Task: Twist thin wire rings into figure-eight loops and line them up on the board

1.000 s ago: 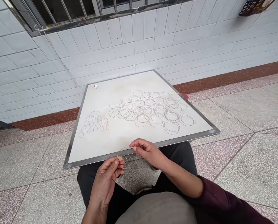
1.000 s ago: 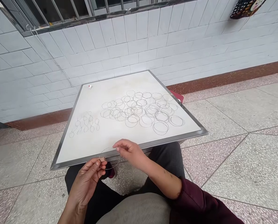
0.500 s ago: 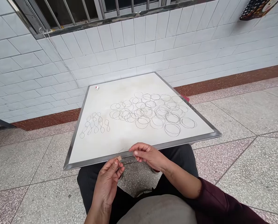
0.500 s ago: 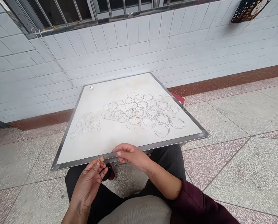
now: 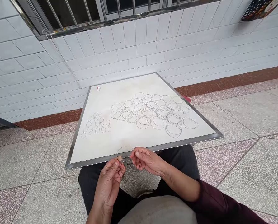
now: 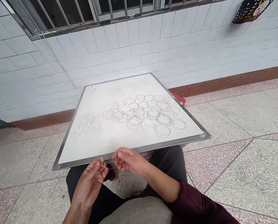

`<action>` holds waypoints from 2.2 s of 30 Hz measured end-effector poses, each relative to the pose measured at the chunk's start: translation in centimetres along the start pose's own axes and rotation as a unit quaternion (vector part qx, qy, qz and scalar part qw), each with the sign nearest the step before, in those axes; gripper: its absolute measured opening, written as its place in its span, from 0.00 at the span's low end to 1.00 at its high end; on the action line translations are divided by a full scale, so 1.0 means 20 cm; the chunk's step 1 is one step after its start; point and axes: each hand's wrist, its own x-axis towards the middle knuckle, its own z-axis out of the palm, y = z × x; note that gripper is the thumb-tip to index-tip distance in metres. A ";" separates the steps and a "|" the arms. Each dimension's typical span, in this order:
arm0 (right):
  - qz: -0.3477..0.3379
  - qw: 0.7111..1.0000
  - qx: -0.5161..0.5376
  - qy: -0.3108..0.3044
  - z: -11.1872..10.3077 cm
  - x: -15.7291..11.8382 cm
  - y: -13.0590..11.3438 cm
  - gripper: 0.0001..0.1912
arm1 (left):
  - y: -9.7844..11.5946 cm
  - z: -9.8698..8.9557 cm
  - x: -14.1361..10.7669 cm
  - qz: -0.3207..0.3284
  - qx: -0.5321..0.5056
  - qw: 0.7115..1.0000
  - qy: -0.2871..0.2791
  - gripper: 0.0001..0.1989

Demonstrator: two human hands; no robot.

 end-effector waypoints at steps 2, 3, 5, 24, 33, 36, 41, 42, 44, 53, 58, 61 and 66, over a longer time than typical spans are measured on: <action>-0.010 1.000 0.002 0.001 -0.01 0.00 0.01 0.18 | 0.00 -0.01 0.00 -0.003 -0.004 1.000 0.000 0.13; -0.015 1.000 0.005 0.000 -0.01 0.00 0.01 0.17 | 0.00 -0.01 0.00 -0.006 -0.007 1.000 0.001 0.13; -0.018 1.000 0.016 -0.006 -0.02 0.00 0.01 0.16 | 0.00 -0.01 0.01 -0.011 -0.014 1.000 0.003 0.14; -0.019 0.997 0.050 -0.057 -0.04 -0.01 0.03 0.12 | 0.05 -0.02 -0.04 -0.016 0.009 0.998 -0.055 0.27; -0.030 0.997 0.051 -0.042 -0.04 0.00 0.03 0.12 | 0.06 0.00 -0.06 -0.022 0.009 0.999 -0.044 0.29; -0.033 0.998 0.046 -0.041 -0.04 0.00 0.03 0.12 | 0.06 0.01 -0.06 -0.025 0.010 0.999 -0.042 0.29; -0.037 0.998 0.030 -0.047 -0.04 -0.01 0.03 0.11 | 0.06 0.00 -0.07 -0.016 0.024 0.999 -0.040 0.28; -0.038 0.998 0.028 -0.047 -0.04 -0.01 0.03 0.11 | 0.07 0.00 -0.07 -0.010 0.032 0.999 -0.037 0.27; -0.038 0.998 0.028 -0.048 -0.04 -0.01 0.03 0.11 | 0.07 0.00 -0.07 0.003 0.049 0.998 -0.027 0.27; -0.015 0.996 0.053 -0.075 -0.04 -0.01 0.03 0.12 | 0.08 0.00 -0.07 0.007 0.048 0.999 -0.023 0.29; -0.015 0.997 0.043 -0.063 -0.04 -0.01 0.04 0.12 | 0.06 0.00 -0.06 0.003 0.044 0.999 -0.017 0.29; -0.017 0.998 0.026 -0.049 -0.02 -0.01 0.03 0.12 | 0.05 0.01 -0.06 0.016 0.056 0.998 -0.012 0.29; -0.032 0.999 -0.003 -0.022 0.01 0.00 0.03 0.13 | 0.05 0.03 -0.08 0.037 0.099 0.994 -0.001 0.28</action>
